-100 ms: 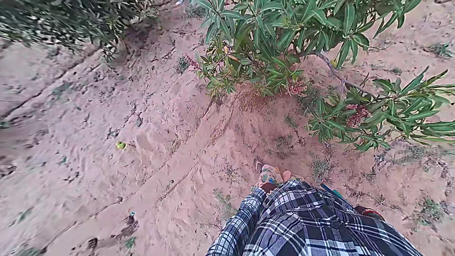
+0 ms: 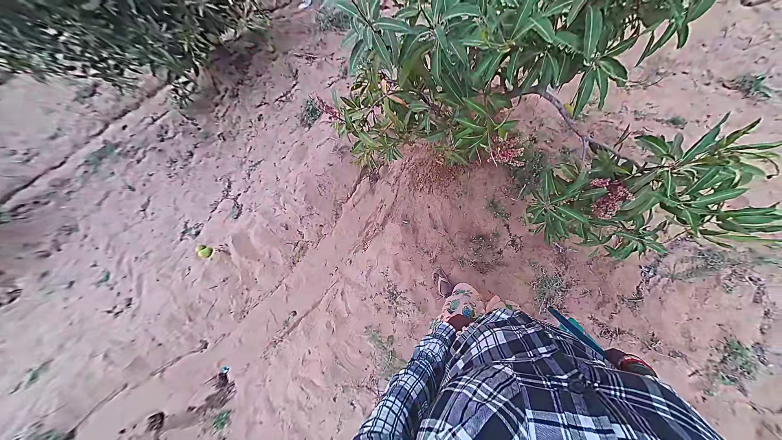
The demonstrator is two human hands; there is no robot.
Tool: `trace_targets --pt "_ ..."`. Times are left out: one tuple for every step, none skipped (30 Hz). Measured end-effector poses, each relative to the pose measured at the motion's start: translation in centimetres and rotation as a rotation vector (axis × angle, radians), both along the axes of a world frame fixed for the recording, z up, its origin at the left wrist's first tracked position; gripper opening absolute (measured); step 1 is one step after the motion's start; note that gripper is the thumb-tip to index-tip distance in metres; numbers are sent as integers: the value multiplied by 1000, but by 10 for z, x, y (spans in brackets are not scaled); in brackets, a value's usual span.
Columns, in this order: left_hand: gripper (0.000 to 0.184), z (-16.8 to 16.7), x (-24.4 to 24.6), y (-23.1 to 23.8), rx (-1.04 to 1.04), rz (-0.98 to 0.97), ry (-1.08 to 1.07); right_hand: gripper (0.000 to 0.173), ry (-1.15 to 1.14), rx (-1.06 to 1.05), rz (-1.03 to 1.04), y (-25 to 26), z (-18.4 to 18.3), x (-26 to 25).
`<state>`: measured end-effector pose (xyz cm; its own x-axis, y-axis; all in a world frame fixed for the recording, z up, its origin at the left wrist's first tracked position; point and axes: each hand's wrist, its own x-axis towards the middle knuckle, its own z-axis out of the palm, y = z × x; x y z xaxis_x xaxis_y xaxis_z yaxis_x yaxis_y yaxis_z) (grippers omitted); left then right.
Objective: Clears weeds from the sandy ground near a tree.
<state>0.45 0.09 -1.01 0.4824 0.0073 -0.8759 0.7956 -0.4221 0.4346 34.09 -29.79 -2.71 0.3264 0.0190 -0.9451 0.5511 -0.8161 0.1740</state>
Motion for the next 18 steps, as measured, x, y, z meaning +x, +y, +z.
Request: trace_targets --pt "41 -3 0 0 -4 68 22 52 1 25 -29 1 0 1" --pt "41 -1 -1 1 -27 217 46 53 9 56 -66 1 1 2" --pt "42 4 -5 1 -58 428 48 53 26 89 -116 0 2 2" --pt "40 17 -14 -1 -87 600 -9 52 33 118 -160 -2 2 3" --pt "37 40 -23 -4 -85 636 -100 51 29 140 -195 -5 1 5" --pt "33 65 -31 -7 -53 589 -198 50 24 159 -218 -7 0 9" --pt "30 84 -38 -11 -44 593 -262 50 24 172 -235 -9 -1 11" --pt "29 96 -43 -17 -59 648 -277 50 30 174 -261 -13 -1 11" --pt "29 103 -45 -24 -69 719 -270 49 28 182 -299 -19 -1 10" --pt "29 106 -43 -29 -64 784 -264 48 19 193 -339 -24 -2 10" --pt "29 106 -39 -33 -49 829 -261 47 14 196 -372 -30 -6 9" --pt "29 105 -36 -35 -28 860 -262 46 11 184 -381 -36 -9 8" --pt "30 105 -34 -38 -6 884 -265 47 2 159 -355 -41 -15 8" --pt "31 105 -33 -41 6 906 -267 47 -12 133 -316 -44 -13 7" --pt "31 106 -34 -45 15 930 -270 48 -29 110 -271 -46 -1 4" --pt "30 105 -36 -49 28 951 -285 47 -43 101 -231 -46 20 1" --pt "30 104 -38 -54 37 967 -304 47 -27 94 -181 -44 48 -2" --pt "30 105 -41 -56 40 978 -310 51 46 56 -96 -38 78 0"
